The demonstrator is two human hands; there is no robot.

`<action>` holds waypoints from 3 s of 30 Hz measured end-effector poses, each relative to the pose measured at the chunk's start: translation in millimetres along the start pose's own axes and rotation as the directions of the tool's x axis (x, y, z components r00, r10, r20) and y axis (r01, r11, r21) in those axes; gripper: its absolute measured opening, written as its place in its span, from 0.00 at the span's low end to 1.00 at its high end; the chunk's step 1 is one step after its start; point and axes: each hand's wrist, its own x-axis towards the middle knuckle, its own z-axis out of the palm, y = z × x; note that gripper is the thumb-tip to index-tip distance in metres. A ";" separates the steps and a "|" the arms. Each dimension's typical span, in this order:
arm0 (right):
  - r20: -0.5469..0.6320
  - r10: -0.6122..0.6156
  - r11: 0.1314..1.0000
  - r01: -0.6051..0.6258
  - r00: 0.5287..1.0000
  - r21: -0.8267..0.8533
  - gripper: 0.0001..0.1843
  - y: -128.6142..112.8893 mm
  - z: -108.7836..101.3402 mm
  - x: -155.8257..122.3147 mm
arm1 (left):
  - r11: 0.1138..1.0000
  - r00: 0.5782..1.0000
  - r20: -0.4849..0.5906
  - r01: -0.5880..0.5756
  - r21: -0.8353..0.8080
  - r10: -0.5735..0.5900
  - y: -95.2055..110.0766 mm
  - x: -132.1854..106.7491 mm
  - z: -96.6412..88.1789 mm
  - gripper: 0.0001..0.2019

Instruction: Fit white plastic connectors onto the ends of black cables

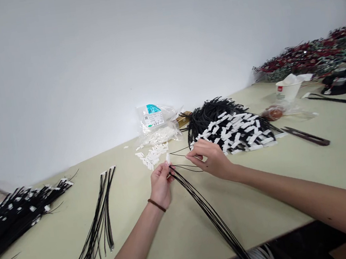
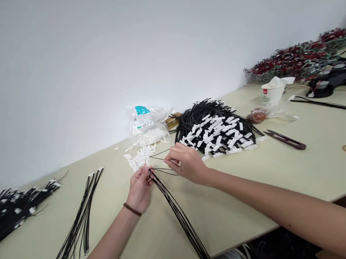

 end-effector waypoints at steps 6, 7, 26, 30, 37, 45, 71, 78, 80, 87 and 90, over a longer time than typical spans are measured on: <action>0.013 -0.055 0.996 0.056 0.998 -0.076 0.12 0.4 -1.6 0.7 | 1.000 1.000 -0.003 0.000 0.029 0.000 0.0 0.3 -0.5 0.17; 0.013 -0.059 0.995 0.060 0.998 -0.084 0.12 0.3 -1.8 0.8 | 0.999 1.000 -0.003 -0.001 0.033 0.001 -0.1 0.4 -0.8 0.17; 0.084 -0.206 0.936 0.221 0.975 -0.273 0.12 5.0 -8.2 2.3 | 0.998 0.995 0.090 0.028 0.056 -0.033 0.1 0.1 -1.0 0.17; 0.122 -0.144 0.935 0.175 0.982 -0.308 0.11 0.5 -8.1 4.8 | 0.997 0.992 0.126 0.010 0.081 -0.021 -0.4 -0.5 -1.2 0.17; 0.164 -0.129 0.945 0.171 0.978 -0.278 0.07 -4.7 -6.9 4.4 | 0.981 0.974 0.222 0.003 0.194 -0.047 1.2 -5.0 1.8 0.17; 0.288 -0.062 0.986 0.014 0.956 0.166 0.10 -1.5 -1.3 1.6 | 0.971 0.960 0.273 -0.011 0.240 -0.056 0.2 -5.2 0.2 0.16; 0.056 -0.342 0.934 0.346 0.938 -0.087 0.07 -8.6 0.7 -1.0 | 0.986 0.976 0.192 0.128 -0.109 -0.106 -3.7 0.4 -1.4 0.12; 0.048 -0.418 0.896 0.421 0.907 -0.144 0.06 -8.7 4.4 -3.6 | 0.971 0.958 0.260 0.167 -0.171 -0.119 -1.9 -2.7 -0.3 0.09; 0.026 -0.433 0.889 0.432 0.901 -0.153 0.05 -8.6 4.9 -4.0 | 0.968 0.947 0.296 0.182 -0.175 -0.125 -2.7 -3.4 0.0 0.09; 0.006 -0.468 0.870 0.462 0.884 -0.172 0.06 -9.2 5.1 -4.4 | 0.966 0.939 0.326 0.181 -0.182 -0.114 -6.1 -3.1 0.3 0.09; 0.010 -0.469 0.868 0.463 0.883 -0.177 0.07 -7.8 5.5 -5.1 | 0.967 0.939 0.324 0.184 -0.177 -0.119 -6.1 -3.3 0.5 0.09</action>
